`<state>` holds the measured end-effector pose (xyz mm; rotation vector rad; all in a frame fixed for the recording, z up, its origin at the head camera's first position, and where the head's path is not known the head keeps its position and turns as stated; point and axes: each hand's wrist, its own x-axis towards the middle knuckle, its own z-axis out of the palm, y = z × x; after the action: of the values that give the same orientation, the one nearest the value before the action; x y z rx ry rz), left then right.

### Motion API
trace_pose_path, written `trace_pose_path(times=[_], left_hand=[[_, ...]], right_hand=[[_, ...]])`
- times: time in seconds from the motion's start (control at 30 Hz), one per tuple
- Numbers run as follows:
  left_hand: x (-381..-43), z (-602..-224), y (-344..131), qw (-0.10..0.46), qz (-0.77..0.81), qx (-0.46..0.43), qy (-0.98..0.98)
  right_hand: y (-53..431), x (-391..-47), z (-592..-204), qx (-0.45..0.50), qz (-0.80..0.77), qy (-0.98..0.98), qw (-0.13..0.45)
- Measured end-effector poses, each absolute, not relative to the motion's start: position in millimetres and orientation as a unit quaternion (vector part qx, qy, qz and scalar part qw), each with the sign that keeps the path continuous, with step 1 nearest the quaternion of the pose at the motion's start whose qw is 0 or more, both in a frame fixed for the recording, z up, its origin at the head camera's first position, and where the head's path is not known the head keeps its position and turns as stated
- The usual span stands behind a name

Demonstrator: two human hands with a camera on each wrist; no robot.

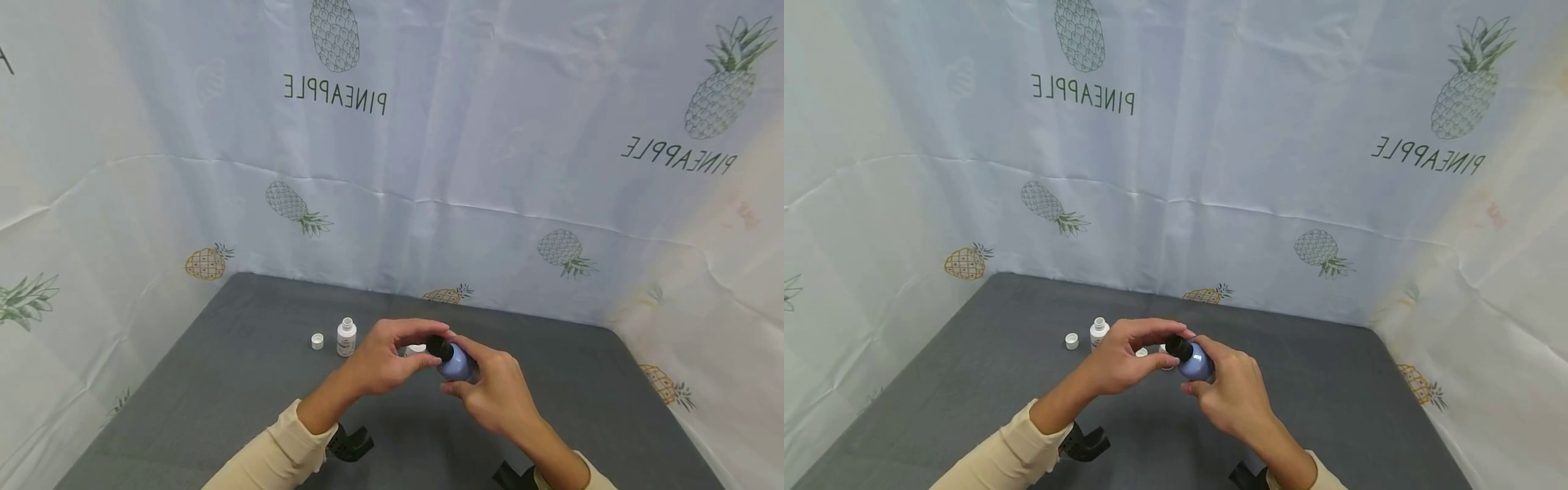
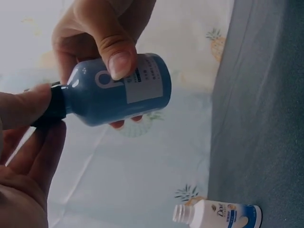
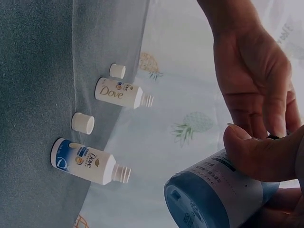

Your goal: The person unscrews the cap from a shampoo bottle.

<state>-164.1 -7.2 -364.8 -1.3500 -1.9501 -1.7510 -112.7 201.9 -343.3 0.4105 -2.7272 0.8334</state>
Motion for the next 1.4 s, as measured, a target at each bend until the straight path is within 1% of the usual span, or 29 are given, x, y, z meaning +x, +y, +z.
trace_pose_path(times=[0.2, 0.27, 0.47, 0.57, 0.67, 0.77, 0.83, 0.9, 1.07, 1.17, 1.27, 1.4], left_hand=[[-164.7, -366.2, -3.6, 0.132, -0.588, -0.427, -0.674], [-165.2, -367.6, -3.2, 0.134, -0.589, -0.429, -0.671], [-168.5, -370.8, -4.6, 0.105, -0.606, -0.468, -0.634], [-168.6, -370.7, -5.3, 0.099, -0.608, -0.469, -0.633], [-167.4, -369.1, -4.3, 0.119, -0.599, -0.449, -0.652], [-166.2, -367.4, -1.6, 0.152, -0.579, -0.419, -0.683], [-165.7, -367.6, -0.1, 0.16, -0.576, -0.408, -0.69], [-165.3, -369.0, 0.2, 0.153, -0.58, -0.408, -0.688], [-165.4, -371.1, -2.7, 0.105, -0.602, -0.455, -0.647], [-166.0, -370.1, -3.7, 0.1, -0.604, -0.471, -0.635], [-165.7, -368.8, -2.8, 0.116, -0.601, -0.455, -0.647], [-163.6, -366.5, 1.5, 0.154, -0.587, -0.422, -0.674]], right_hand=[[202.2, -112.2, -344.3, 0.14, 0.285, -0.94, 0.125], [202.2, -112.2, -344.3, 0.139, 0.284, -0.94, 0.127], [203.0, -112.2, -344.1, 0.143, 0.281, -0.94, 0.133], [203.6, -112.1, -344.1, 0.141, 0.282, -0.94, 0.133], [203.8, -112.0, -344.2, 0.139, 0.28, -0.941, 0.131], [203.8, -111.9, -344.4, 0.138, 0.278, -0.942, 0.132], [203.8, -111.7, -344.5, 0.137, 0.277, -0.942, 0.13], [203.8, -111.4, -344.6, 0.136, 0.28, -0.942, 0.127], [204.0, -110.7, -344.5, 0.142, 0.283, -0.94, 0.129], [204.7, -110.1, -344.7, 0.147, 0.282, -0.938, 0.137], [205.3, -109.3, -344.6, 0.148, 0.283, -0.937, 0.139], [205.5, -108.4, -344.1, 0.143, 0.283, -0.938, 0.137]])
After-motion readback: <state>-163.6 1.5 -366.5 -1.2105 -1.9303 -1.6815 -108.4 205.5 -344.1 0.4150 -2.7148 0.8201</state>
